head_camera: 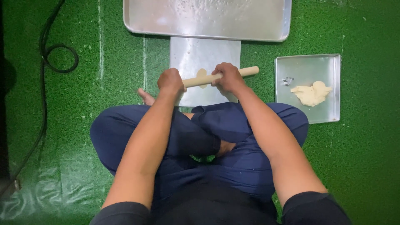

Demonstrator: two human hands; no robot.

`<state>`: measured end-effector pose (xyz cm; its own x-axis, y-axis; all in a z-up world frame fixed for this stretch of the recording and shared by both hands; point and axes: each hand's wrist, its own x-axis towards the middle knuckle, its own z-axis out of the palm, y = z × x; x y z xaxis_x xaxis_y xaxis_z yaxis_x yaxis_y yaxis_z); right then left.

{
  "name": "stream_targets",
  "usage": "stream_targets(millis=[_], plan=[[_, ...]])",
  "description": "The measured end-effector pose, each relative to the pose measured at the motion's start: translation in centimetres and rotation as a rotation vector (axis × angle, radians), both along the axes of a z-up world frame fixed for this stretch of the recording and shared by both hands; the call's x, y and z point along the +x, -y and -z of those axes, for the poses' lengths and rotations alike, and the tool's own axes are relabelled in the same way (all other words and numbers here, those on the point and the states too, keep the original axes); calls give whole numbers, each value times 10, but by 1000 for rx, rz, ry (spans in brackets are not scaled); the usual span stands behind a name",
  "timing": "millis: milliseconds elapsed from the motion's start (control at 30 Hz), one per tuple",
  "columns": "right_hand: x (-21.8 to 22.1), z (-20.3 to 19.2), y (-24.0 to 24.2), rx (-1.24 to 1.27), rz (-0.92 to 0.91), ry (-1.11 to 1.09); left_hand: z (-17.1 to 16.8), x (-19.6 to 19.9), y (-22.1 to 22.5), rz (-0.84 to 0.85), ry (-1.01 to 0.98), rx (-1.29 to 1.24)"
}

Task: Rolling out dough with a rolling pin and using a heart-shaped cutter to make cookies on a baking tray.

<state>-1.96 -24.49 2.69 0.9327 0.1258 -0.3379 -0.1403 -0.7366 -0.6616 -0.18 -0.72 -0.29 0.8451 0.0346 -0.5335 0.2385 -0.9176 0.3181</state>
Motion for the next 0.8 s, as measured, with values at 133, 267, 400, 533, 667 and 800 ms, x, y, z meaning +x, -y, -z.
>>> stream_targets(millis=[133, 267, 400, 533, 667, 800], plan=[[15, 15, 3, -46, 22, 67, -2, 10, -2, -65, 107, -55], [19, 18, 2, -52, 34, 100, -9, 13, -1, -70, 157, -105], [10, 24, 11, -67, 15, -7, -3, 3, 5, 16, 88, -44], [14, 24, 11, -61, 17, -30, -10, 7, 6, 23, 68, -30], [21, 26, 8, -78, 67, 75, -20, 12, 3, -20, 193, -79], [19, 31, 15, -66, 8, 38, 8, 14, 6, 44, 200, -34]])
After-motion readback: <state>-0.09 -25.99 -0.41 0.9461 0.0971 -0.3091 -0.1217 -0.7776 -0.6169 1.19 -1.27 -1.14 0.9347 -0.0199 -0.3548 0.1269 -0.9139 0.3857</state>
